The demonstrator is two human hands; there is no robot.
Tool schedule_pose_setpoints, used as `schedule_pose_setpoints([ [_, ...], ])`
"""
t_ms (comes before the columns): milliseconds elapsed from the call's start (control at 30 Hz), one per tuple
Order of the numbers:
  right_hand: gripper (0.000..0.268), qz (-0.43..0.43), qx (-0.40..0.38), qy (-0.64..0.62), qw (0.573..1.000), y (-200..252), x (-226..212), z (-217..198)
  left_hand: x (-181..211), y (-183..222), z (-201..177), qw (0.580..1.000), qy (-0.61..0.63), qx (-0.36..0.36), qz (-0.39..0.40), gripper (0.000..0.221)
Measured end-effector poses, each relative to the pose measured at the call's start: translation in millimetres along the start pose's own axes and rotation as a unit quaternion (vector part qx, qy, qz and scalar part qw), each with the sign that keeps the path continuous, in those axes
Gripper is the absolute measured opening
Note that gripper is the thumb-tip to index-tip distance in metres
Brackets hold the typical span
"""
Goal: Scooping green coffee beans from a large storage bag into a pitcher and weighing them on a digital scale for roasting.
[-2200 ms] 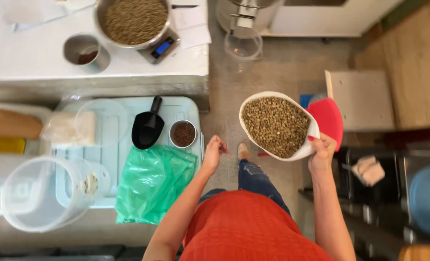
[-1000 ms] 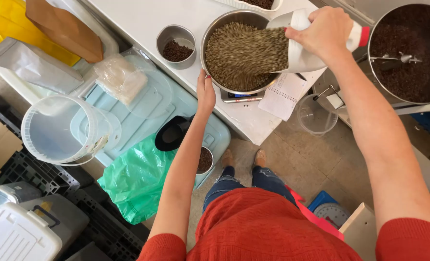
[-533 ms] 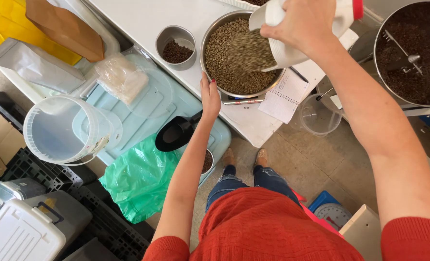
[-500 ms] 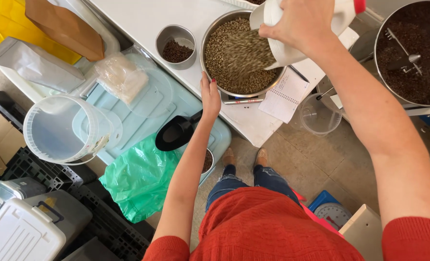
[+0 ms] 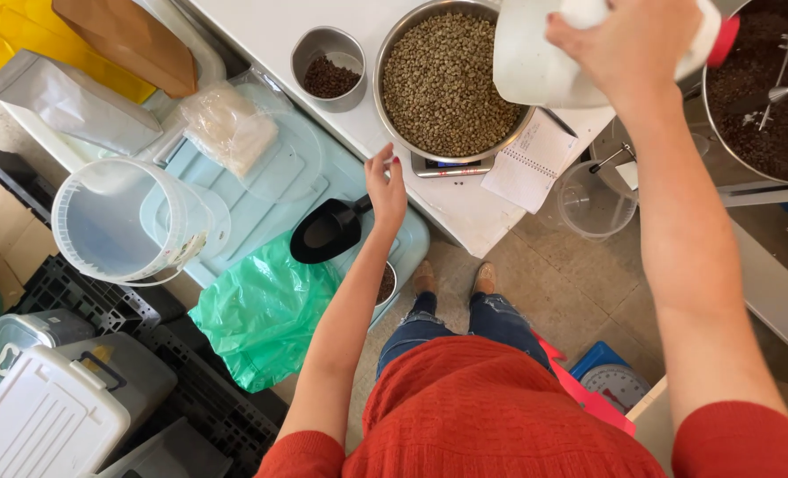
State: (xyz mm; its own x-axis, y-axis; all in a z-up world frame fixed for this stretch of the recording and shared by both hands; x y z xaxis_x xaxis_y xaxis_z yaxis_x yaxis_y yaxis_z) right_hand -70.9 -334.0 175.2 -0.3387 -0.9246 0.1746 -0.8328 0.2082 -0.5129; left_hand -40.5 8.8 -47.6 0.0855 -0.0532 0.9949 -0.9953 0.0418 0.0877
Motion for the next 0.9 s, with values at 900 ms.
schedule_pose_setpoints([
  [900,0.033,-0.051,-0.420,-0.667,0.613,309.2,-157.6,50.0,-210.3,409.2,-230.9,0.896,-0.204,0.135,-0.372,0.031],
])
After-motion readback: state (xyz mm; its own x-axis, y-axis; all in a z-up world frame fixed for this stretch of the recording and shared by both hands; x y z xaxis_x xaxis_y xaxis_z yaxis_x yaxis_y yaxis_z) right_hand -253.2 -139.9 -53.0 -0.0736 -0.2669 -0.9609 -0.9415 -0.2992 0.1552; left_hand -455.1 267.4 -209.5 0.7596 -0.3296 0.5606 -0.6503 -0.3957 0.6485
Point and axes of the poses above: each hand's wrist, its own y-axis away from the middle knuckle, its own z-axis out of the palm, x = y × z, the point moved 1 cm from there along -y, towards the middle knuckle, and after that the axes turned 7 degrees about y, right-handed, at the moved point
